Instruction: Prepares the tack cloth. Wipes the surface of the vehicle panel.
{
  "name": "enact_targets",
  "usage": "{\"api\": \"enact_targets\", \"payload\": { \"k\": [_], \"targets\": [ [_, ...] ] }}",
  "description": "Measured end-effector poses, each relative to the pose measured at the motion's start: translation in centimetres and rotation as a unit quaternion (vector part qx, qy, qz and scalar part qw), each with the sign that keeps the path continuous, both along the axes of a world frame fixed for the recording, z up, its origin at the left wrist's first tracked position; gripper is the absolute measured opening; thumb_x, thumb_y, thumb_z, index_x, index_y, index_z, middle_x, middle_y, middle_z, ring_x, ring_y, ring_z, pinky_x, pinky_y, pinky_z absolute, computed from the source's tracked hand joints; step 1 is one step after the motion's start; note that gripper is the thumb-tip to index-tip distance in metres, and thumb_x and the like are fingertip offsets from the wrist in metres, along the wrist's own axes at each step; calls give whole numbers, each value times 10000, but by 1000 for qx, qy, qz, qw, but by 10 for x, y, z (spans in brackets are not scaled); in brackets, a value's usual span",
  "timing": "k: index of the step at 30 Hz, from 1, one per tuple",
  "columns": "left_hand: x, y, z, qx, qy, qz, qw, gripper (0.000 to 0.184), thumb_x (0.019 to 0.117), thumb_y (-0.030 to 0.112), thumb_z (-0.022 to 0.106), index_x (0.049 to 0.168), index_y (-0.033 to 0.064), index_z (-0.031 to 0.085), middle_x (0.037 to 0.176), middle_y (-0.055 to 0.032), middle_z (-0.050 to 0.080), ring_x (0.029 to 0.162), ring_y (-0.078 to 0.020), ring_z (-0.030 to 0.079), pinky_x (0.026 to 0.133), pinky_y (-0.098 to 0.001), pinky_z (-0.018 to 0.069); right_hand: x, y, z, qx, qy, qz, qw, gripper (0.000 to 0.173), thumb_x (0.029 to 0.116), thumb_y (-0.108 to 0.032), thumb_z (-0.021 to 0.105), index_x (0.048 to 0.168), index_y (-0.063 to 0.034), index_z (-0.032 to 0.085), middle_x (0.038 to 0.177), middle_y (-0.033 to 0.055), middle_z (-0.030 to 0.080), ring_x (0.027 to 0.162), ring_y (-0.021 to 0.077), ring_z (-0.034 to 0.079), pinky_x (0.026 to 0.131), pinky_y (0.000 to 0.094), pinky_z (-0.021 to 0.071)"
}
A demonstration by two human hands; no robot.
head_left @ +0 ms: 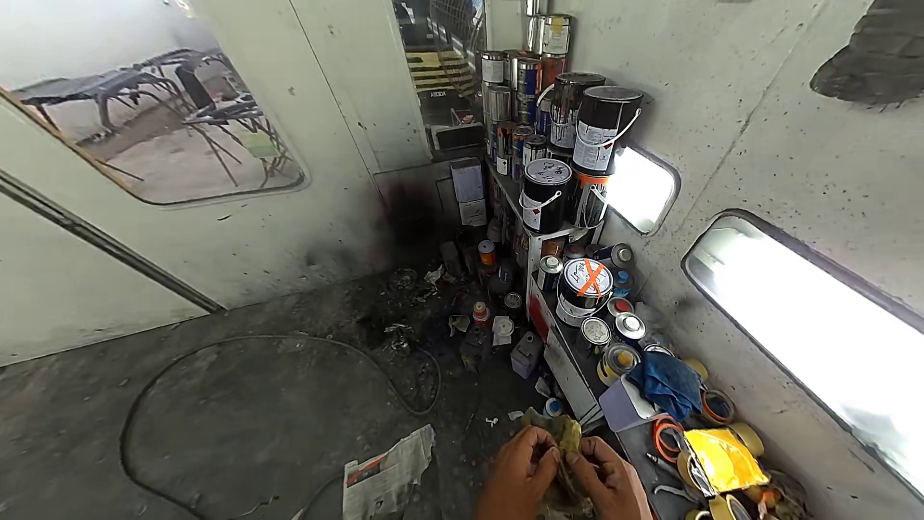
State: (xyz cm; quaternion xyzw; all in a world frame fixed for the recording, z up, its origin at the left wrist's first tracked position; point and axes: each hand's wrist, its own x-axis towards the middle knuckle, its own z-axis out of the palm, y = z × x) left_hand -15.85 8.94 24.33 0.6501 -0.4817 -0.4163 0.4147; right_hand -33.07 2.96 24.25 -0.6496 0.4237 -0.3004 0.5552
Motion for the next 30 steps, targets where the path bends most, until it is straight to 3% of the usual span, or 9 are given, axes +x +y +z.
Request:
{"api": "enact_targets", "payload": {
  "k": [4, 8, 10, 12, 18, 21, 24, 27, 30],
  "targets": [
    [1, -9, 3, 11, 108, 16, 994, 201, 1009, 201, 568, 1093, 36, 645, 885, -23, 668, 786, -100, 643, 753, -304, 549, -2, -10, 6, 68, -59, -4, 996, 113, 981, -92, 637, 1001, 2, 695, 855, 53, 711, 783, 112, 681, 751, 301, 582],
    [-6, -10, 8, -15, 177, 33, 984, 238, 1043, 197, 548, 1169, 7, 616, 986, -54, 694, 870, -133, 695, 808, -331, 601, -3, -18, 10, 49, -28, -22, 998, 124, 985, -124, 643, 1003, -15, 699, 856, 43, 722, 791, 108, 699, 765, 299, 596],
    [-7, -11, 11, -15, 175, 14, 984, 390, 999, 286, 645, 1255, -4, 592, 1096, -75, 688, 947, -150, 694, 837, -341, 601, -3, -21, 12, 28, -13, -24, 999, 144, 984, -151, 662, 1004, -17, 712, 901, 52, 728, 822, 114, 709, 781, 298, 608],
    [-9, -14, 10, -3, 183, 9, 983, 495, 886, 312, 797, 1230, 14, 603, 1127, -76, 689, 951, -161, 710, 819, -342, 622, -3, -22, 11, 5, -22, -11, 1000, 144, 982, -146, 665, 994, -13, 719, 955, 60, 696, 859, 109, 691, 787, 272, 608],
    [0, -23, 0, -9, 239, 28, 970, 133, 925, 87, 721, 1030, 14, 683, 919, -55, 729, 788, -137, 700, 734, -305, 603, -8, -29, 10, 11, -42, 5, 999, 123, 980, -127, 650, 976, -24, 717, 954, 58, 695, 861, 123, 688, 787, 292, 605],
    [6, -26, 7, 41, 241, 7, 970, 170, 957, 134, 681, 1082, 26, 640, 930, -62, 722, 814, -162, 718, 753, -334, 616, -10, -28, 8, 7, -40, 4, 999, 128, 986, -138, 647, 991, -23, 704, 943, 51, 709, 863, 117, 699, 805, 294, 608],
    [8, -29, 10, 52, 235, -22, 970, 363, 926, 206, 747, 1212, 13, 635, 1049, -76, 730, 900, -166, 719, 815, -337, 612, -8, -27, 10, -34, -20, 16, 999, 152, 970, -162, 688, 984, -24, 750, 1001, 62, 712, 918, 112, 700, 848, 281, 610],
    [8, -30, 6, 41, 245, 1, 969, 217, 938, 159, 729, 1095, 15, 689, 950, -60, 740, 834, -151, 716, 768, -323, 612, -5, -24, 9, -127, 34, 30, 991, 179, 968, -235, 708, 975, -76, 791, 1022, 44, 736, 970, 102, 690, 879, 289, 583],
    [11, -29, 5, 33, 223, -1, 974, 125, 947, 143, 702, 1018, 39, 711, 888, -22, 733, 801, -115, 699, 759, -300, 598, -3, -19, 5, -122, 46, 19, 991, 169, 953, -219, 697, 944, -70, 777, 968, 49, 727, 914, 109, 694, 829, 291, 593]
  ]
}}
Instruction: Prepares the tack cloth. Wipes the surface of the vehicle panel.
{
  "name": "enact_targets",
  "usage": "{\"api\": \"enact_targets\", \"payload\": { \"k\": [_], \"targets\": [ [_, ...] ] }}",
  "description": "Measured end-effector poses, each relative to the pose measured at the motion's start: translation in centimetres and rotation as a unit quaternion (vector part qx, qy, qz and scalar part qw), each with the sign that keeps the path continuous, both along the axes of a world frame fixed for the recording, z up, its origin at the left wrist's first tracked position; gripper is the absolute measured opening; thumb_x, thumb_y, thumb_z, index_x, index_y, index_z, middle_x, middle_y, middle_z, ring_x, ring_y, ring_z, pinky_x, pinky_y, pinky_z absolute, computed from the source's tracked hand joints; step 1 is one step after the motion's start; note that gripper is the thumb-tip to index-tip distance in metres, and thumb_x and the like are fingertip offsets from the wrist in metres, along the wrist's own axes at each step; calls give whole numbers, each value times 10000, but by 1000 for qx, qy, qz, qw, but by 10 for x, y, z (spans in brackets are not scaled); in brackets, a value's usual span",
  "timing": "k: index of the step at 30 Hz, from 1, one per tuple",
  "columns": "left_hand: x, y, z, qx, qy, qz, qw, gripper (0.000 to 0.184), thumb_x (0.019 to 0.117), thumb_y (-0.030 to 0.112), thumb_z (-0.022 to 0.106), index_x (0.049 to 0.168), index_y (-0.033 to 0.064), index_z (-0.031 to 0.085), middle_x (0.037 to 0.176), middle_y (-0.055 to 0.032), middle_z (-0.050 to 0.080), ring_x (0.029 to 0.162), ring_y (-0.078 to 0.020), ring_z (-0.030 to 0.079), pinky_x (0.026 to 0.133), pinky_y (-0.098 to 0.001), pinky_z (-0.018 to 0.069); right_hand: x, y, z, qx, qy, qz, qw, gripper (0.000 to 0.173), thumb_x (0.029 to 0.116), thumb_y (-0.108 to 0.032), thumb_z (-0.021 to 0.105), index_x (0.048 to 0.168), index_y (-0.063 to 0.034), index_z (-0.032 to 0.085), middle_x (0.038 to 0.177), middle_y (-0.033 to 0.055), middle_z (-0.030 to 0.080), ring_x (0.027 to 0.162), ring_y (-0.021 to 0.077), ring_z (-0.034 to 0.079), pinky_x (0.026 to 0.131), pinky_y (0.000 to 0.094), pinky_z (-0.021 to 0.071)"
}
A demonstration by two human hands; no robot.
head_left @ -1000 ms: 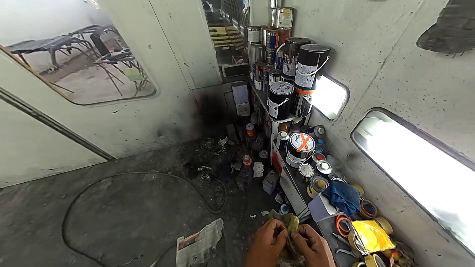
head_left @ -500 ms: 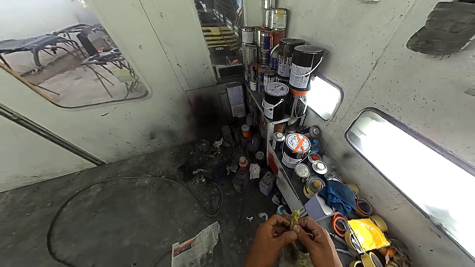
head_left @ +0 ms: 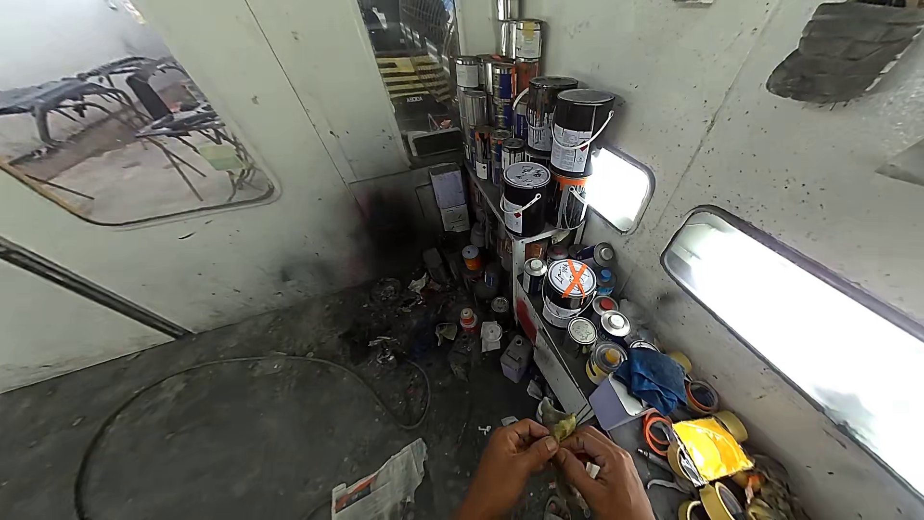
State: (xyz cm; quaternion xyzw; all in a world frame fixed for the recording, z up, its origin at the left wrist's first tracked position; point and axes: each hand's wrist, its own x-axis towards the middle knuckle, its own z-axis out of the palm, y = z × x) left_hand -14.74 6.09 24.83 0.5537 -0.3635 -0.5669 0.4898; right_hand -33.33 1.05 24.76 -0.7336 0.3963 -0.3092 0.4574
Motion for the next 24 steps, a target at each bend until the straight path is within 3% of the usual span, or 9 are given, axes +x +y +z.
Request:
{"api": "enact_targets", "payload": {
  "k": [4, 6, 9, 12, 16, 18, 20, 22, 24],
  "targets": [
    [4, 0, 0, 4, -7, -7, 1000, 93, 942, 112, 705, 1004, 42, 699, 857, 4, 723, 774, -86, 688, 759, -276, 587, 1, 4, 3, 85, -41, -34, 995, 136, 934, -147, 663, 917, -32, 734, 904, 56, 700, 813, 111, 687, 745, 301, 602],
    [12, 0, -1, 8, 3, -12, 1000, 94, 957, 111, 681, 1013, 36, 676, 862, -6, 714, 776, -102, 693, 767, -296, 599, -2, 3, 0, 114, -91, -66, 987, 108, 903, -75, 600, 883, -30, 697, 801, 32, 681, 719, 101, 652, 666, 306, 561],
    [23, 0, 7, -3, -3, -44, 999, 98, 982, 133, 647, 1039, 53, 650, 861, 20, 697, 772, -68, 673, 756, -264, 579, -6, -3, 2, 186, -148, -82, 968, 163, 933, -35, 493, 886, -48, 650, 761, -8, 653, 705, 78, 632, 678, 285, 552],
    [23, -4, 11, -15, -19, -62, 998, 130, 1038, 181, 555, 1090, 73, 605, 866, 30, 633, 760, -44, 606, 716, -235, 516, 6, -3, 10, 291, -180, -110, 933, 218, 1010, -118, 356, 985, -34, 556, 811, 31, 630, 755, 129, 647, 705, 328, 573],
    [11, -12, 18, -6, 12, 26, 1000, 246, 1084, 253, 471, 1122, 58, 615, 942, -27, 660, 860, -107, 650, 814, -308, 561, 33, -3, 19, 332, -206, -185, 902, 256, 1097, -192, 369, 1146, -11, 545, 898, 77, 638, 799, 145, 658, 705, 326, 579],
    [15, -12, 25, -16, 37, 49, 998, 263, 1031, 288, 586, 1134, 49, 627, 942, -31, 674, 863, -117, 662, 812, -313, 572, 40, -7, 20, 301, -210, -183, 912, 255, 1103, -178, 385, 1188, 0, 548, 942, 84, 635, 841, 128, 653, 776, 309, 575],
    [31, -10, 32, -16, 21, -5, 1000, 468, 846, 255, 802, 1209, 51, 589, 966, -27, 659, 871, -128, 666, 801, -312, 585, 40, -15, 22, 254, -207, -170, 930, 245, 1097, -173, 399, 1193, 5, 539, 924, 87, 644, 816, 127, 663, 757, 308, 587],
    [48, -8, 39, 8, -101, -92, 991, 593, 758, 215, 886, 1242, 55, 583, 982, -57, 674, 885, -156, 681, 813, -341, 592, 36, -27, 26, 219, -198, -156, 943, 245, 1091, -195, 432, 1180, 0, 549, 903, 92, 647, 792, 143, 667, 726, 314, 592],
    [56, -10, 44, 27, -263, -130, 956, 467, 819, 249, 846, 1204, 67, 654, 1024, -80, 706, 935, -182, 683, 872, -396, 561, 32, -36, 31, 184, -161, -131, 961, 249, 1080, -227, 450, 1167, -29, 572, 886, 79, 654, 777, 145, 669, 705, 313, 584]
  ]
}}
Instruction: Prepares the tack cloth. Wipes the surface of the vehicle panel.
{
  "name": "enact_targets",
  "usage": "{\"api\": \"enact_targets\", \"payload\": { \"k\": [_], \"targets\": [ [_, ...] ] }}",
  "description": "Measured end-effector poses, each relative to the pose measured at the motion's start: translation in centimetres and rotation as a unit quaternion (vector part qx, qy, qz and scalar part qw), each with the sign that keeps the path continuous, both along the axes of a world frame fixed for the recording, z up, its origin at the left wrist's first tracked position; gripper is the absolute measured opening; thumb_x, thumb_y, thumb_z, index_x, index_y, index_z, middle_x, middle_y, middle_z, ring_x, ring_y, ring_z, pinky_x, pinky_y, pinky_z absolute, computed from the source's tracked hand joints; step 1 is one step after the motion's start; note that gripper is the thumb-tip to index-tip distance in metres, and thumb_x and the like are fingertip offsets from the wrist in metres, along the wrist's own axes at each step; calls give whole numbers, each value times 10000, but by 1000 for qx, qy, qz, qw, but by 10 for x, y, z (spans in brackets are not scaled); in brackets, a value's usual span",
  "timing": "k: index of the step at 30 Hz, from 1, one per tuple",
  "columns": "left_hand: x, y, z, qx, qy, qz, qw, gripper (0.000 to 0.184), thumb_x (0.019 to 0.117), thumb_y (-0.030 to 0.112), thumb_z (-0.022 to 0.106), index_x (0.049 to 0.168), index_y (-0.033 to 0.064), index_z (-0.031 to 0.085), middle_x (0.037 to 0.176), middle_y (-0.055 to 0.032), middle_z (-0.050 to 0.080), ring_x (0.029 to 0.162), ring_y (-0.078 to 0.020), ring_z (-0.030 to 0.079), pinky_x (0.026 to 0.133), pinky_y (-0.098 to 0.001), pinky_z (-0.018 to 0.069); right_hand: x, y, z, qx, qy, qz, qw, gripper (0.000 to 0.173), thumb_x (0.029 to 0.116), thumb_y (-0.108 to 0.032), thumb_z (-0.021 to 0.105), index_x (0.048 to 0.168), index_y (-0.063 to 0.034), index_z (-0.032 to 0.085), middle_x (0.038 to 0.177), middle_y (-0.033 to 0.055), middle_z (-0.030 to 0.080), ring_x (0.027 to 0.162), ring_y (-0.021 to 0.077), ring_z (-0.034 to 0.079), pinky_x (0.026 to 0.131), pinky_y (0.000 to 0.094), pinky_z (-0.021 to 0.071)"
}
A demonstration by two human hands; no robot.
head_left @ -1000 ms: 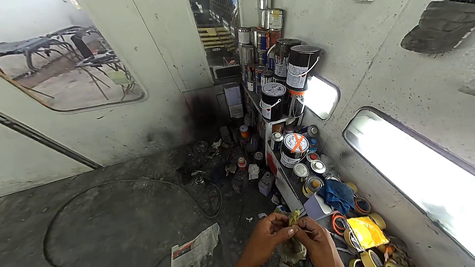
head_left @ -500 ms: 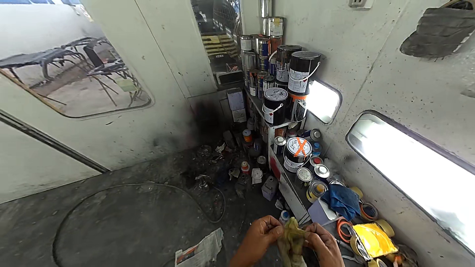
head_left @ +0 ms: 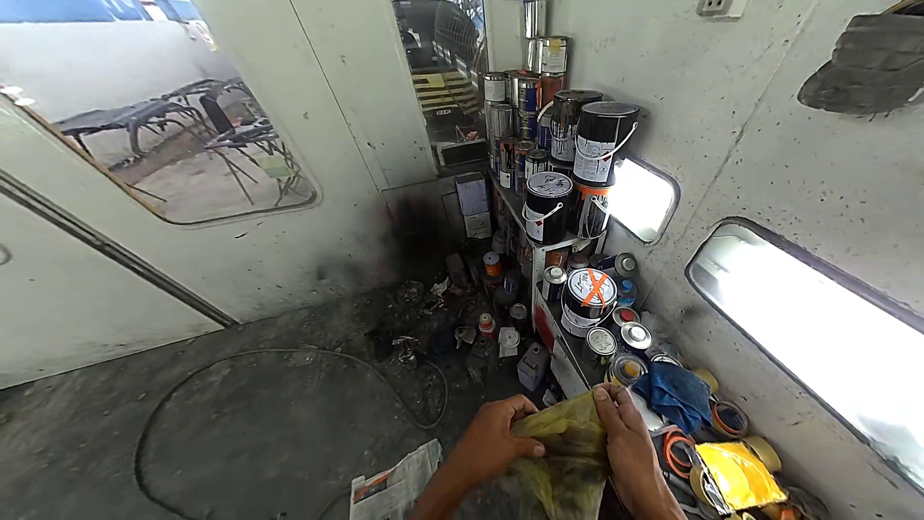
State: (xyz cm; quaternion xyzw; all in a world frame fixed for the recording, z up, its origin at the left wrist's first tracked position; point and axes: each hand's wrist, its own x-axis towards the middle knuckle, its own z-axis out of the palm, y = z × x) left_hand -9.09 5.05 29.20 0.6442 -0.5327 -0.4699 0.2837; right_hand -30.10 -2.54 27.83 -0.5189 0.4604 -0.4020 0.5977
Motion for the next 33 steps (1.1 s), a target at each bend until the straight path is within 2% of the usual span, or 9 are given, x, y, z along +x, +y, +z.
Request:
{"api": "enact_targets", "payload": {
  "k": [3, 6, 10, 14, 17, 19, 23, 27, 33],
  "targets": [
    [14, -2, -11, -27, -71, 51, 996, 312, 936, 260, 714, 1156, 38, 706, 1085, -119, 691, 1016, -237, 656, 941, -456, 521, 0, -9, 10, -16, -1, -5, 1000, 241, 1084, -214, 457, 1165, -26, 585, 862, 78, 663, 765, 149, 673, 696, 312, 582],
    [14, 8, -23, -33, 201, 200, 958, 251, 1002, 135, 561, 1221, 12, 576, 1038, -99, 681, 909, -179, 673, 803, -368, 580, -6, -11, 13, -47, -7, 36, 998, 344, 1066, -284, 525, 1253, -9, 614, 1025, 92, 698, 906, 149, 689, 810, 337, 596],
    [-4, 10, -19, -62, 270, 275, 921, 321, 1093, 195, 410, 1349, 40, 526, 1121, -106, 702, 982, -183, 709, 850, -387, 614, -20, 2, 5, -82, 137, 186, 970, 902, 746, -428, 890, 1477, -90, 483, 1301, 120, 644, 1138, 205, 654, 990, 427, 560],
    [3, 11, -19, -99, 144, 246, 954, 202, 1032, 145, 530, 1187, 25, 574, 966, -50, 694, 830, -107, 693, 754, -299, 601, -25, 10, -16, -97, 327, 237, 910, 457, 871, -133, 740, 1298, -19, 624, 1271, 181, 652, 1205, 319, 620, 1060, 484, 483],
    [22, 21, -6, -35, 92, 124, 987, 376, 825, 119, 780, 1164, 53, 631, 858, -8, 706, 744, -109, 690, 702, -301, 598, -42, 5, -27, -83, 373, 209, 900, 433, 860, -74, 689, 1292, -95, 674, 1240, 123, 694, 1211, 316, 609, 1069, 510, 455],
    [39, 23, 4, 19, 7, -3, 1000, 552, 711, 227, 902, 1191, 73, 679, 887, -26, 732, 791, -142, 706, 757, -350, 604, -55, -2, -36, -40, 344, 190, 919, 358, 867, -104, 685, 1223, -135, 708, 1132, 90, 735, 1094, 270, 685, 965, 534, 535],
    [68, 19, 10, -8, -196, -52, 979, 313, 817, 288, 844, 1003, 49, 763, 981, -129, 717, 939, -273, 682, 874, -529, 538, -73, -3, -45, 35, 110, 190, 975, 215, 906, -56, 699, 1121, -53, 701, 1039, 66, 732, 963, 157, 701, 897, 393, 582],
    [69, 17, 7, -57, 110, 198, 972, 155, 968, 75, 595, 1103, 27, 653, 973, -41, 719, 864, -106, 691, 769, -278, 586, -71, 7, -40, 99, -67, 158, 980, 198, 997, -77, 607, 1178, -21, 665, 1060, 88, 738, 963, 164, 715, 895, 370, 597],
    [34, 7, 8, -14, 383, 366, 848, 329, 1103, 266, 430, 1381, 113, 513, 1096, -132, 716, 953, -237, 730, 780, -431, 629, -71, 15, -29, 181, -192, 122, 957, 144, 980, -77, 644, 1089, 9, 686, 981, 137, 748, 879, 191, 729, 837, 381, 613]
  ]
}}
